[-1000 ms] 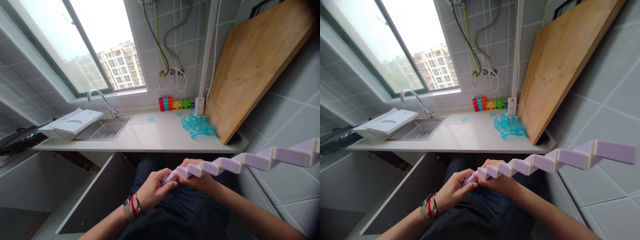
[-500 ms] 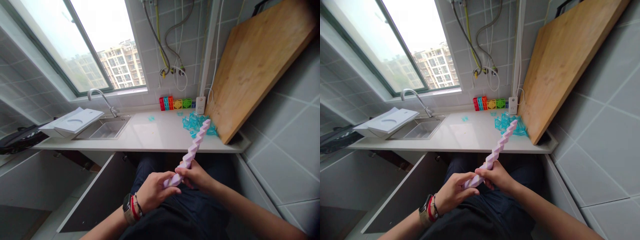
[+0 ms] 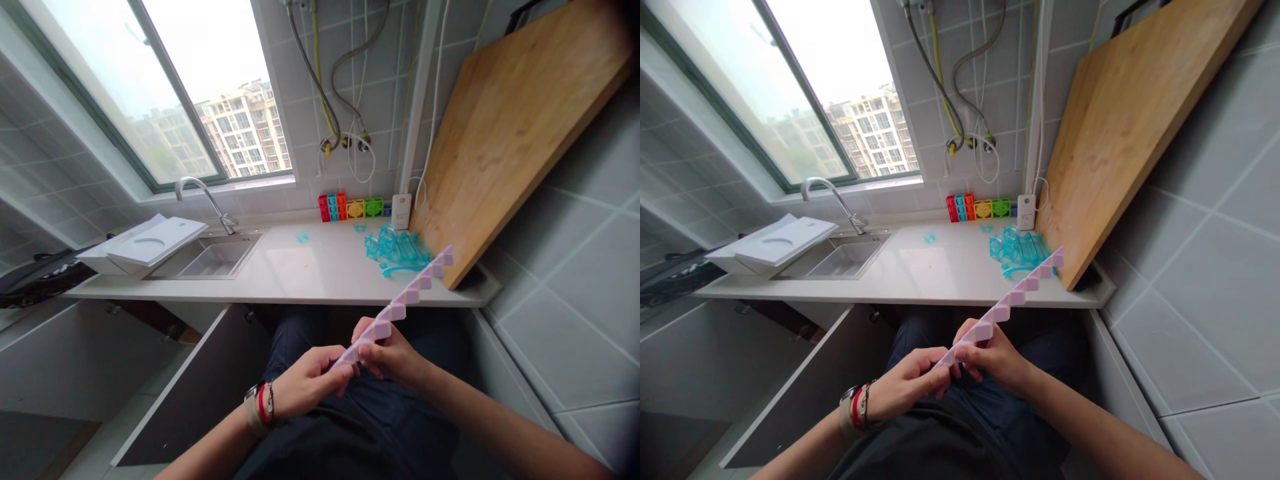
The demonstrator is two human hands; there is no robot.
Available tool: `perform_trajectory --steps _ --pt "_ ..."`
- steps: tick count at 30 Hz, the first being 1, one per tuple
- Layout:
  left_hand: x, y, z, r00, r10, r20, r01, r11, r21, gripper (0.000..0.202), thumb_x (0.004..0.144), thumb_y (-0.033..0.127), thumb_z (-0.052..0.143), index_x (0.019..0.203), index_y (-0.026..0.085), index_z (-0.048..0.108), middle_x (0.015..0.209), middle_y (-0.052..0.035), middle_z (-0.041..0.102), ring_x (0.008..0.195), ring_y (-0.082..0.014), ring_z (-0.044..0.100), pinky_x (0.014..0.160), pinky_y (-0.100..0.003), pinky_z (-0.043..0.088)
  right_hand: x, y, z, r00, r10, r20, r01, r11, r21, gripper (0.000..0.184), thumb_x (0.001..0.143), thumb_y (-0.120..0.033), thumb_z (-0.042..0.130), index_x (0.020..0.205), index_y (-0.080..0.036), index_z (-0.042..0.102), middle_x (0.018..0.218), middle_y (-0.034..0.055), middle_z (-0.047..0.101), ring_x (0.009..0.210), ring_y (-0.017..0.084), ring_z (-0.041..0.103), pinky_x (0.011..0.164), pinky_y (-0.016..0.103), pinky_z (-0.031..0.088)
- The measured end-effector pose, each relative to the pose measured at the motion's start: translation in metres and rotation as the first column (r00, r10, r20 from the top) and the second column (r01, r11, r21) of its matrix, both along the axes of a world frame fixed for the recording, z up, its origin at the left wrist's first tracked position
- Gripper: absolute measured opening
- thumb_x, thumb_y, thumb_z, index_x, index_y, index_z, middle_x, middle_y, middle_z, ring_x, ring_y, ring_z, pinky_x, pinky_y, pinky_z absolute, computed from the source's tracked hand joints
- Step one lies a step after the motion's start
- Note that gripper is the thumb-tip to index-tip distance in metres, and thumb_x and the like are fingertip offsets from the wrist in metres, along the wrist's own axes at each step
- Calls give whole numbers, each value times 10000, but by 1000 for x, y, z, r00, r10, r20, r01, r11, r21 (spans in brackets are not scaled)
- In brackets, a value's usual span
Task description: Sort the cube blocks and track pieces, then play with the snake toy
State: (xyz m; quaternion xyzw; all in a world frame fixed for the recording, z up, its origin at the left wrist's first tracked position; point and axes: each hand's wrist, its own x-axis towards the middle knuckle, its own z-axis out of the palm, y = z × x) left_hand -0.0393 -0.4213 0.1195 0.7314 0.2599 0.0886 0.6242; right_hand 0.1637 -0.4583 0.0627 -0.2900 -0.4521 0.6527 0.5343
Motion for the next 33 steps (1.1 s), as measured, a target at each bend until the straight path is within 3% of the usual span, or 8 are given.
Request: perform_trajectory --steps 3,7,13,18,21,27,29,33 --pt "1 1 2 999 -25 20 26 998 -56 506 990 591 439 1061 123 618 726 2 527 618 -109 401 553 -231 303 -1 -1 5 997 -67 37 67 998 5 323 812 -451 777 861 -182 605 564 -38 598 398 87 460 369 195 305" --pt "3 1 1 996 85 -23 -81 986 148 440 998 534 472 924 127 622 742 5 510 670 -117 425 590 -235 332 -4 -5 13 957 -227 181 226 974 28 286 826 -417 769 827 -196 588 501 -59 552 393 87 436 389 204 306" --pt "5 -4 -1 972 214 -95 -163 910 381 345 1005 460 497 958 151 643 756 16 541 679 -119 424 600 -240 318 -10 -16 22 876 -323 357 320 945 69 272 840 -413 752 808 -232 552 537 -61 537 457 109 466 437 231 322" --pt "8 -7 -8 958 261 -121 -169 851 497 273 998 397 519 957 157 641 783 8 600 686 -127 463 636 -250 344 -14 -21 16 728 -471 498 411 882 233 269 859 -434 729 788 -226 573 633 -23 576 554 145 520 496 267 382" --pt "8 -5 -11 956 272 -113 -183 849 496 279 1002 393 508 982 153 647 810 -3 625 700 -134 484 653 -249 366 -12 -18 14 683 -491 541 390 871 298 266 857 -434 731 803 -225 575 676 -14 595 596 150 537 524 266 401" --pt "1 3 -6 982 176 -75 -139 925 354 363 972 428 573 1190 151 660 977 -44 690 823 -163 555 744 -245 437 4 -4 24 789 -297 538 99 925 366 395 801 -366 788 1126 -208 629 918 23 684 748 164 632 650 261 497" --pt "1 4 -4 989 137 -64 -109 940 324 393 957 393 606 1263 149 643 1026 -54 700 882 -182 588 795 -254 460 8 -2 26 771 -278 573 52 924 378 254 824 -351 763 1014 -198 694 918 40 718 784 180 666 680 268 510" --pt "7 -1 -1 995 90 -48 -69 938 338 432 958 285 607 1378 187 597 1052 -37 720 965 -199 624 896 -274 468 6 -4 21 660 -421 622 180 892 414 122 821 -295 725 780 -183 696 679 12 690 597 146 617 558 243 453"
